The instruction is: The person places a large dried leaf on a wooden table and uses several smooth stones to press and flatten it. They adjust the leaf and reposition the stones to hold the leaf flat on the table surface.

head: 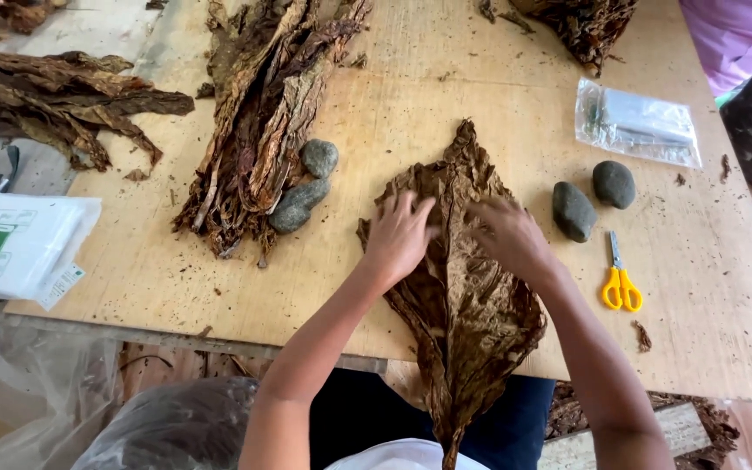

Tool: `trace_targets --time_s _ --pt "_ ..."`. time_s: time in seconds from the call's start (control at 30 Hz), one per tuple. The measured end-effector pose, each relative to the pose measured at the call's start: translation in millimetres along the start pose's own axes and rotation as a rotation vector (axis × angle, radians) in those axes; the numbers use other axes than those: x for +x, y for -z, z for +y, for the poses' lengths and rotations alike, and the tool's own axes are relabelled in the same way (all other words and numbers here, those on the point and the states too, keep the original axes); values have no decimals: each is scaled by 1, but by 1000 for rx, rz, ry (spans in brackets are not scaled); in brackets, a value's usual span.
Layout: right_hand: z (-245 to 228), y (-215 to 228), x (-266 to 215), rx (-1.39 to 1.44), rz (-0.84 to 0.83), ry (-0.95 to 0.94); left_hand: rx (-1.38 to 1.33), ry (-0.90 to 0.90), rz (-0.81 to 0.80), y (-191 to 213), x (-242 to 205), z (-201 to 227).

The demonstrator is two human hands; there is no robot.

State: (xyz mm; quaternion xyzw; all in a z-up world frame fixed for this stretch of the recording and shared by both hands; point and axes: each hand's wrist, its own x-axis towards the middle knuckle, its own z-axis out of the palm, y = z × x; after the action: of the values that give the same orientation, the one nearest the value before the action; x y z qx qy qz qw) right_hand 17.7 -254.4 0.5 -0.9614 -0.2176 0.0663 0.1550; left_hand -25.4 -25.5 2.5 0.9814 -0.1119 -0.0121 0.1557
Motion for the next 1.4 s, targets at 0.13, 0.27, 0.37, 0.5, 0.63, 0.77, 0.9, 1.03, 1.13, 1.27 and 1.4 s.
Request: trace_targets --time_s 0.13,0.27,0.37,0.5,0.63,0.77,0.9,1.03,1.13,1.27,1.4 --pt "-12 -9 55 408 313 181 -70 -23 177 -16 56 17" --pt "-3 -49 84 274 430 178 -94 17 133 -43 77 6" --pt "-5 -46 83 188 375 73 -28 104 47 -30 70 2" --pt "2 -56 76 55 289 10 65 198 -32 -29 56 -3" --pt "2 -61 72 -70 245 -38 57 238 -19 -19 42 4" --pt "-1 -56 75 -102 168 -108 90 268 3 -17 40 10" --pt "-1 -58 72 -117 140 -113 74 231 124 -27 35 7" --pt "-5 -60 68 -143 149 -104 91 216 167 -38 35 2" --pt "-2 -64 70 -119 198 -90 79 226 171 -37 37 2" --pt "-4 -68 58 -129 193 -92 128 184 171 -52 30 0" --pt "-14 -67 43 -111 185 -76 135 156 224 -50 12 3"
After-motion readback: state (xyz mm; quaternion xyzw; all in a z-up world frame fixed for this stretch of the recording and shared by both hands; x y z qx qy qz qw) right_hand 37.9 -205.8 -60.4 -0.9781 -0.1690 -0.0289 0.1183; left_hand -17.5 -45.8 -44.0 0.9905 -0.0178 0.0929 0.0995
